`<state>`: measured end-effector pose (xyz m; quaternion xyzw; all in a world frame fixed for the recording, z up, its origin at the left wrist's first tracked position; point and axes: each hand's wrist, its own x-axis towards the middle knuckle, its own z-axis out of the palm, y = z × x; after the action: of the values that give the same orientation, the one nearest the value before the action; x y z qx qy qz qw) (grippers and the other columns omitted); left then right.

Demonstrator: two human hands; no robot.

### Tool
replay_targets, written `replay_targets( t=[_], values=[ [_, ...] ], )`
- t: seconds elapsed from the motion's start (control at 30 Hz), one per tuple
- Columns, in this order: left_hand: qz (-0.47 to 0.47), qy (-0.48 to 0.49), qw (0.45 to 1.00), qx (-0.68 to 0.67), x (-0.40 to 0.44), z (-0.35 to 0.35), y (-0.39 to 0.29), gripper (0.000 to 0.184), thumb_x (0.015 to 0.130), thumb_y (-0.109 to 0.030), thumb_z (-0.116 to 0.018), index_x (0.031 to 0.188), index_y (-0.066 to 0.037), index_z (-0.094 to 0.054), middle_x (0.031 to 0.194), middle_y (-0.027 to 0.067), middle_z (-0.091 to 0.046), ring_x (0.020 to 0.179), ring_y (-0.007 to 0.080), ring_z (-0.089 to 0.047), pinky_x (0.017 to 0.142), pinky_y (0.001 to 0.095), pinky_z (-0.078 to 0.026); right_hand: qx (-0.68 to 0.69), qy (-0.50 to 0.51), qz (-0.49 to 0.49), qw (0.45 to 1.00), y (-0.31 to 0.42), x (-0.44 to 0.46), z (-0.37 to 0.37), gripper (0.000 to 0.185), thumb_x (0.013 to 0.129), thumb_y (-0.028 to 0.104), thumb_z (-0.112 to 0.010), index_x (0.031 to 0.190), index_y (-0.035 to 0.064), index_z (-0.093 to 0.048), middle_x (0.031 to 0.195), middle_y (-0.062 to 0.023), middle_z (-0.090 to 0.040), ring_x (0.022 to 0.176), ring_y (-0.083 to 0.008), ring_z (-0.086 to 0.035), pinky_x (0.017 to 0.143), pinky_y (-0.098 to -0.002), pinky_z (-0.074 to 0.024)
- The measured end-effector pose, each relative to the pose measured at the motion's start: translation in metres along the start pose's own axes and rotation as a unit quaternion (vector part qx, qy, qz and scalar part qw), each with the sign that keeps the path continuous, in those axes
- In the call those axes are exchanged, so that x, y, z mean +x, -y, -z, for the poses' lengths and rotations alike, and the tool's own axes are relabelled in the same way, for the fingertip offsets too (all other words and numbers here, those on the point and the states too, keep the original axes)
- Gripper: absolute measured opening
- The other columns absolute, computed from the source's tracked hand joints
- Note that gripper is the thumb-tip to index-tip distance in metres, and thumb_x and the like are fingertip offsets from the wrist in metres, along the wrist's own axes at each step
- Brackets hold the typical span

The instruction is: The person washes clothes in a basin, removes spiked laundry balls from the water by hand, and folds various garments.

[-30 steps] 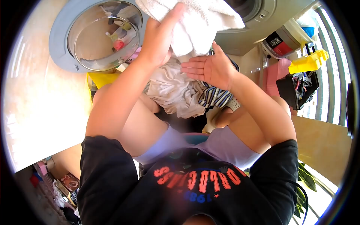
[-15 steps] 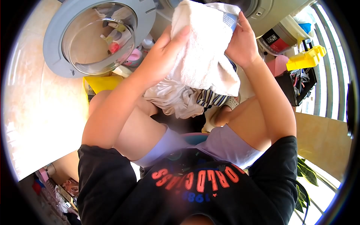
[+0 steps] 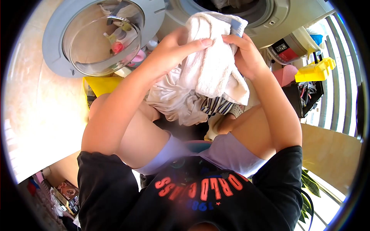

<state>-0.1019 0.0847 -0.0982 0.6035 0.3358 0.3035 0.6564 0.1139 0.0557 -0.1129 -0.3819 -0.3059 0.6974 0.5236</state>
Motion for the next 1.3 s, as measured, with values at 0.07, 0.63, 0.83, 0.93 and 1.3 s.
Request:
replay_targets(
  t=[0.07, 0.63, 0.83, 0.93, 1.3],
  values=[
    [-0.011, -0.018, 1.0, -0.017, 0.007, -0.001, 0.008, 0.065, 0.088, -0.032, -0.07, 0.135, 0.003, -0.042, 0.119, 0.0154, -0.061, 0.105, 0.0211, -0.061, 0.086, 0.0309, -0.05, 0.013, 0.015, 0.004, 1.0, -0.001, 0.005, 0.002, 0.042, 0.088, 0.007, -0.062, 0.126, -0.0033, -0.049, 0.12, -0.0137, -0.061, 0.111, -0.0248, -0.06, 0.098, -0.0396, -0.0478],
    [0.084, -0.052, 0.927, 0.361, 0.051, 0.089, 0.028, 0.042, 0.092, -0.023, -0.061, 0.128, -0.002, -0.055, 0.105, 0.009, -0.068, 0.099, 0.0169, -0.063, 0.086, 0.0311, -0.048, -0.489, 0.107, -0.206, 0.841, -0.008, 0.045, 0.039, 0.064, 0.073, 0.037, -0.075, 0.124, 0.0022, -0.059, 0.113, -0.014, -0.064, 0.11, -0.0219, -0.057, 0.098, -0.0291, -0.0417],
    [0.006, -0.086, 0.887, 0.453, 0.052, 0.084, 0.032, 0.046, 0.093, -0.025, -0.061, 0.131, -0.002, -0.051, 0.104, 0.0135, -0.069, 0.097, 0.0218, -0.065, 0.085, 0.0333, -0.049, -0.084, -0.155, 0.112, 0.978, 0.025, 0.066, 0.098, 0.06, 0.09, 0.036, -0.066, 0.136, 0.0025, -0.045, 0.124, -0.0174, -0.058, 0.111, -0.0279, -0.06, 0.097, -0.0402, -0.0482],
    [0.004, -0.07, 0.895, 0.44, 0.053, 0.084, 0.03, 0.049, 0.093, -0.025, -0.061, 0.135, -0.003, -0.048, 0.103, 0.013, -0.07, 0.096, 0.0219, -0.065, 0.085, 0.0336, -0.049, -0.288, -0.049, -0.044, 0.955, -0.005, 0.065, 0.103, 0.06, 0.09, 0.035, -0.064, 0.136, 0.0032, -0.043, 0.13, -0.0159, -0.055, 0.114, -0.0316, -0.057, 0.098, -0.0406, -0.0466],
    [0.033, -0.098, 0.88, 0.464, 0.049, 0.072, 0.019, 0.068, 0.092, -0.018, -0.059, 0.143, 0.009, -0.023, 0.094, 0.0237, -0.068, 0.087, 0.0355, -0.067, 0.079, 0.0408, -0.051, -0.766, 0.168, -0.17, 0.597, -0.152, 0.039, 0.16, 0.036, 0.088, 0.033, -0.062, 0.115, 0.0091, -0.063, 0.114, -0.0247, -0.061, 0.114, -0.0407, -0.056, 0.098, -0.0474, -0.0416]
  ],
)
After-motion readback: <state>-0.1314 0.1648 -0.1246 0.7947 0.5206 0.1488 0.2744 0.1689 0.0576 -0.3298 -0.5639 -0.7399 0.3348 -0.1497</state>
